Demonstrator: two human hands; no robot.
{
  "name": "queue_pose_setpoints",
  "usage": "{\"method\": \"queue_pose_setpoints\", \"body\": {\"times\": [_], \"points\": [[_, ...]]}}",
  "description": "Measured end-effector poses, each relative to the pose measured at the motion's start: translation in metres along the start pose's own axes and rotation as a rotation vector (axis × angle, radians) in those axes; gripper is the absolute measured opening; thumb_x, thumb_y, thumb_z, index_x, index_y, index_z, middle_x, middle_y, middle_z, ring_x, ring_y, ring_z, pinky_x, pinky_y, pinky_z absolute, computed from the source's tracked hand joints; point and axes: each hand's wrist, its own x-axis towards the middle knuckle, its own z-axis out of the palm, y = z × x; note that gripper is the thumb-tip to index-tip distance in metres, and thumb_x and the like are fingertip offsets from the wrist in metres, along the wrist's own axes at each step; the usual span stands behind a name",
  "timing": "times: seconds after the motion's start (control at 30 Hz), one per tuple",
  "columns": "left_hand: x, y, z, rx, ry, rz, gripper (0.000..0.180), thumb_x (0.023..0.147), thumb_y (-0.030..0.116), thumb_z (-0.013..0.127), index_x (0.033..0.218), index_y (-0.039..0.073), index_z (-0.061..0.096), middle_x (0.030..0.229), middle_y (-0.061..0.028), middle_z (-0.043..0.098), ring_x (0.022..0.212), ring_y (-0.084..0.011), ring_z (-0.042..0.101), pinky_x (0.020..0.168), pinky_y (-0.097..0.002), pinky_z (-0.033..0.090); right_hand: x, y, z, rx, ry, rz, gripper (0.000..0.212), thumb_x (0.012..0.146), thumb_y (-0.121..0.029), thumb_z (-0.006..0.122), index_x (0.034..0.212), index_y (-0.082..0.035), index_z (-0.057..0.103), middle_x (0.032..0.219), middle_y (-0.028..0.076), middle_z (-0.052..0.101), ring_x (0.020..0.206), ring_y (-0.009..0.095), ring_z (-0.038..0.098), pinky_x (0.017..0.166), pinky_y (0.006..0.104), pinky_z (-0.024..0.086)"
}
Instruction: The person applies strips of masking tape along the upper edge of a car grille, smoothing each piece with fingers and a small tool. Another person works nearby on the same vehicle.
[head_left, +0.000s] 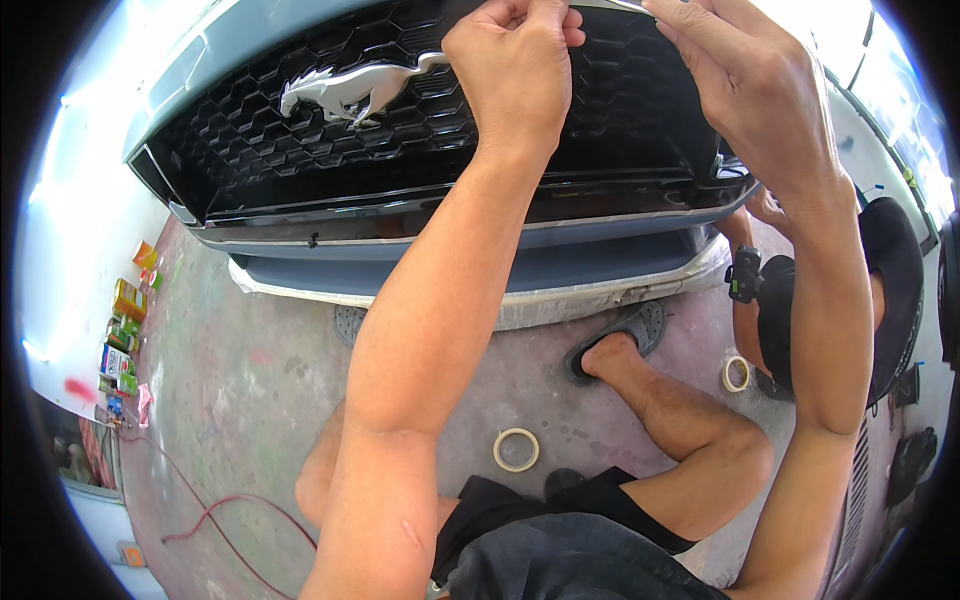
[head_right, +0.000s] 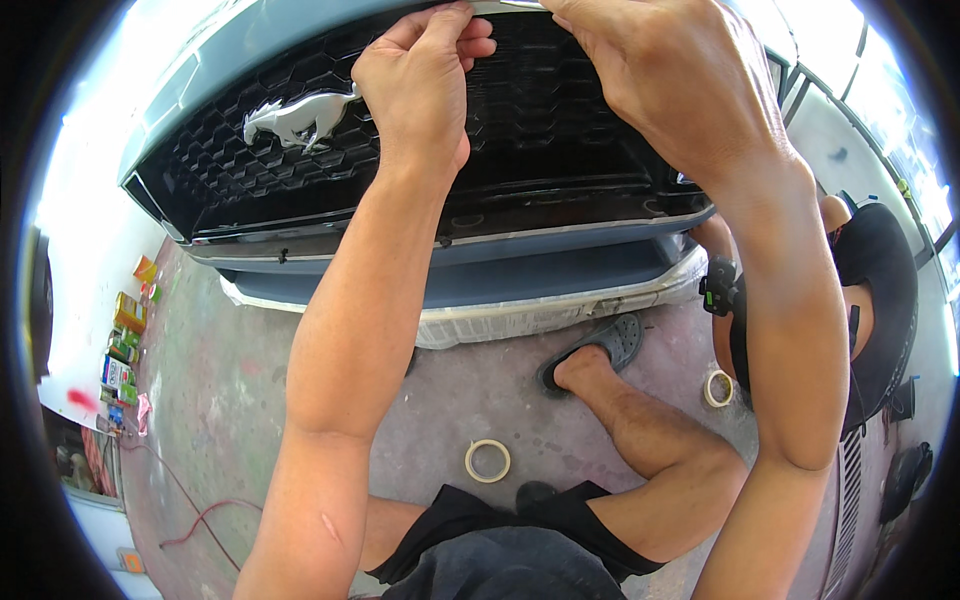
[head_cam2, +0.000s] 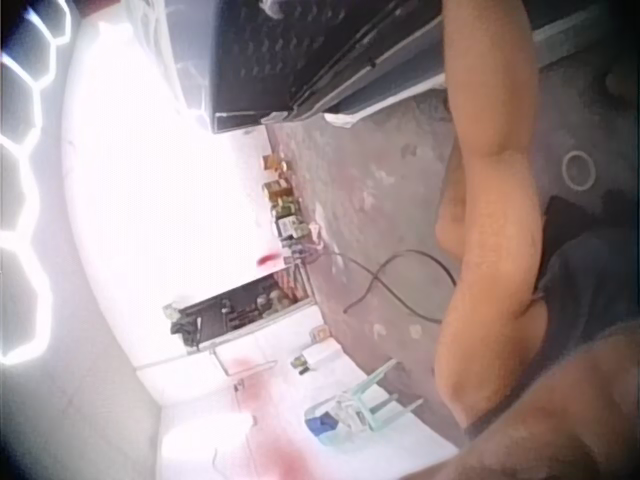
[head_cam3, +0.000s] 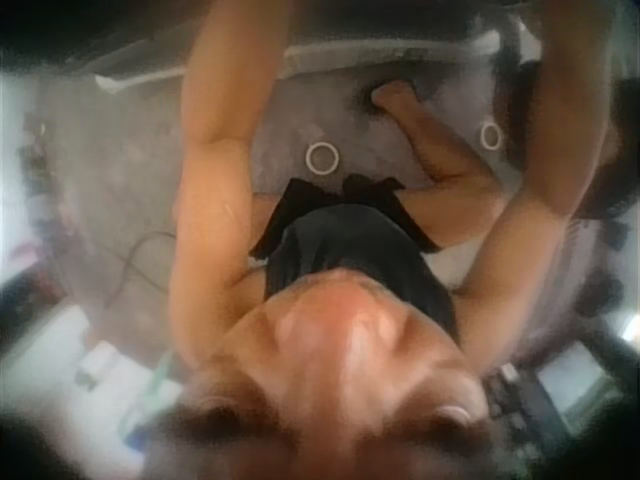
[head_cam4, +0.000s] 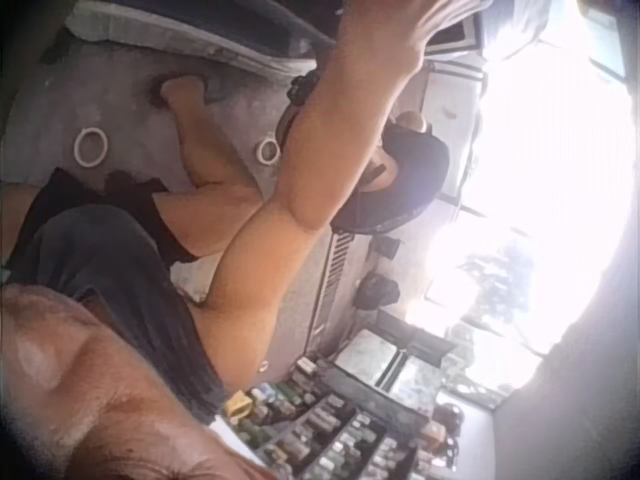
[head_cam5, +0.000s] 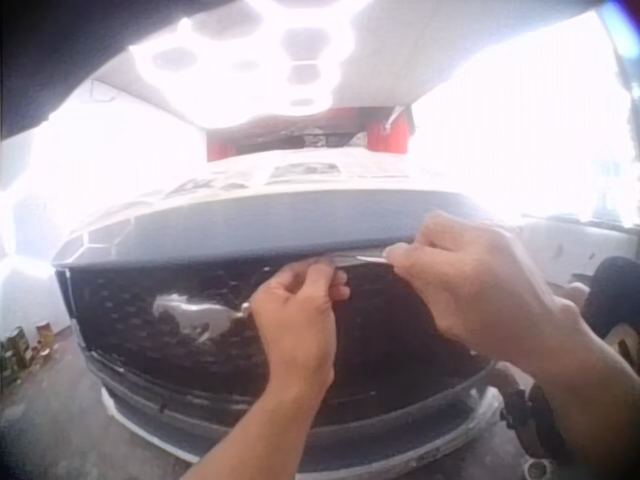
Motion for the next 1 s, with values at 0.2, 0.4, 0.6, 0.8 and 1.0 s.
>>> {"method": "queue_pose_setpoints", "body": {"times": [0.2,0.4,0.6,0.8,1.0], "points": [[0.010,-0.008,-0.003,-0.002,0.006,-0.041,0.017,0.096,0.007,0.064,0.092,-0.007,0.072,0.081,-0.0097,0.070,0.072,-0.0140,0.063,0.071,-0.0274,0.051,0.003,0.001,0.004,0.042,0.062,-0.031,0.011,0.088,0.000,0.068,0.096,0.000,0.075,0.078,0.014,0.064,0.064,0.031,0.064,0.058,0.0394,0.050],[0.008,-0.008,-0.004,-0.027,-0.006,-0.015,0.017,0.096,0.006,0.064,0.094,-0.008,0.073,0.080,-0.0097,0.070,0.072,-0.0143,0.063,0.071,-0.0266,0.051,0.003,0.005,0.008,0.043,0.036,-0.030,0.010,0.090,0.000,0.067,0.095,0.001,0.075,0.079,0.016,0.064,0.066,0.033,0.063,0.059,0.0412,0.049],[0.003,-0.004,-0.003,-0.029,-0.023,0.015,0.017,0.095,0.006,0.064,0.093,-0.009,0.072,0.081,-0.0108,0.071,0.072,-0.0146,0.064,0.071,-0.0268,0.051,0.009,-0.005,0.006,0.014,0.001,0.006,0.010,0.089,0.001,0.065,0.094,0.001,0.074,0.078,0.017,0.063,0.067,0.033,0.062,0.060,0.0416,0.048],[0.010,-0.011,-0.006,0.015,0.002,-0.033,0.017,0.095,0.006,0.063,0.093,-0.008,0.072,0.081,-0.0113,0.071,0.072,-0.0152,0.064,0.071,-0.0271,0.052,0.008,-0.004,-0.003,-0.016,-0.059,-0.017,0.011,0.087,0.001,0.065,0.094,0.000,0.074,0.079,0.016,0.062,0.066,0.032,0.062,0.059,0.0405,0.049],[0.005,-0.006,-0.005,-0.043,-0.009,-0.003,0.017,0.094,0.006,0.062,0.092,-0.008,0.072,0.082,-0.0117,0.071,0.072,-0.0155,0.065,0.071,-0.0278,0.052,0.005,0.000,0.004,0.009,0.018,-0.050,0.012,0.088,0.000,0.066,0.095,-0.001,0.075,0.079,0.014,0.063,0.066,0.032,0.063,0.060,0.0394,0.050]]}}
